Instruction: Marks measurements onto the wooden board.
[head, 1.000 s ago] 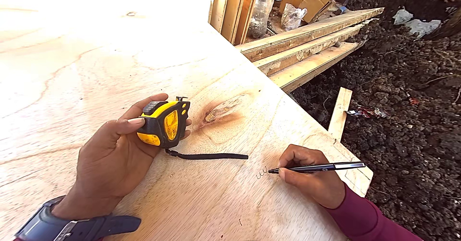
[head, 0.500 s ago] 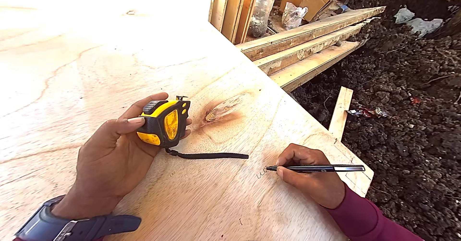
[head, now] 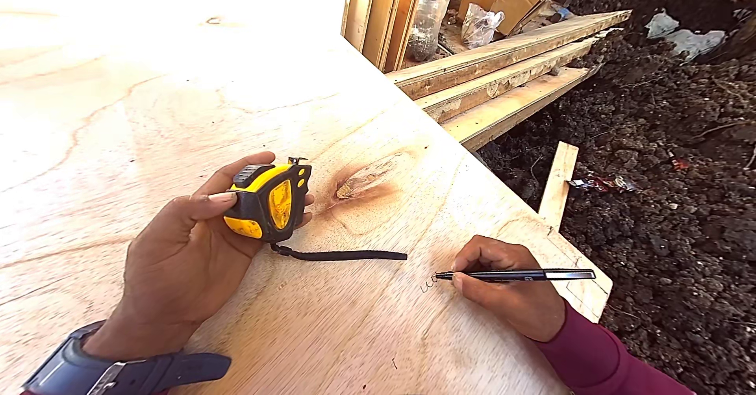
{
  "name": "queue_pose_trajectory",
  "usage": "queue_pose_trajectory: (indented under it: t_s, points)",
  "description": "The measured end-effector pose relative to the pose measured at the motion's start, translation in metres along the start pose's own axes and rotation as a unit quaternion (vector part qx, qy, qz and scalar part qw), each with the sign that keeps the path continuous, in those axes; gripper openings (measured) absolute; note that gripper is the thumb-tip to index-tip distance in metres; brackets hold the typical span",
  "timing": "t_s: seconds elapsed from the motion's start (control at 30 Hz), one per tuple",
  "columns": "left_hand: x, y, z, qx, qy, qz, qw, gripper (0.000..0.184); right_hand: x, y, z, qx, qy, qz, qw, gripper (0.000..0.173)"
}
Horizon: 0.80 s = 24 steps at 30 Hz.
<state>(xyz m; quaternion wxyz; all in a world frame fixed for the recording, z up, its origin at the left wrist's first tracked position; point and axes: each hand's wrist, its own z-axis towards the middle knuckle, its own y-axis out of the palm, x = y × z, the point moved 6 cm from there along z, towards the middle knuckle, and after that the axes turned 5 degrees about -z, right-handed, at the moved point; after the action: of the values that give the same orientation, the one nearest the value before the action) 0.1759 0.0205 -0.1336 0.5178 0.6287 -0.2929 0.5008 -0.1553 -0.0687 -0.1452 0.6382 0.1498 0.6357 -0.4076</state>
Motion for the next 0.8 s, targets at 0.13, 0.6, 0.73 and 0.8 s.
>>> queue_pose_trajectory:
  t_s: [0.13, 0.6, 0.73, 0.8]
  points:
    - [-0.0007, -0.001, 0.0002, 0.002, -0.003, 0.0, 1.0, 0.053, -0.0002, -0.0009, 0.0, 0.005, 0.001, 0.008, 1.0, 0.004]
    - [0.0003, -0.0013, 0.0002, -0.001, 0.001, 0.002, 1.0, 0.053, -0.0001, -0.0005, -0.0004, 0.007, 0.003, 0.009, 1.0, 0.003]
    - [0.0002, -0.0022, 0.0003, -0.006, 0.002, 0.001, 1.0, 0.054, 0.0, -0.005, 0.0016, 0.017, 0.008, 0.057, 0.998, 0.006]
    - [0.0007, -0.0008, 0.0001, -0.012, 0.004, -0.001, 1.0, 0.054, 0.0012, -0.0089, 0.0026, 0.026, 0.009, 0.103, 0.994, 0.007]
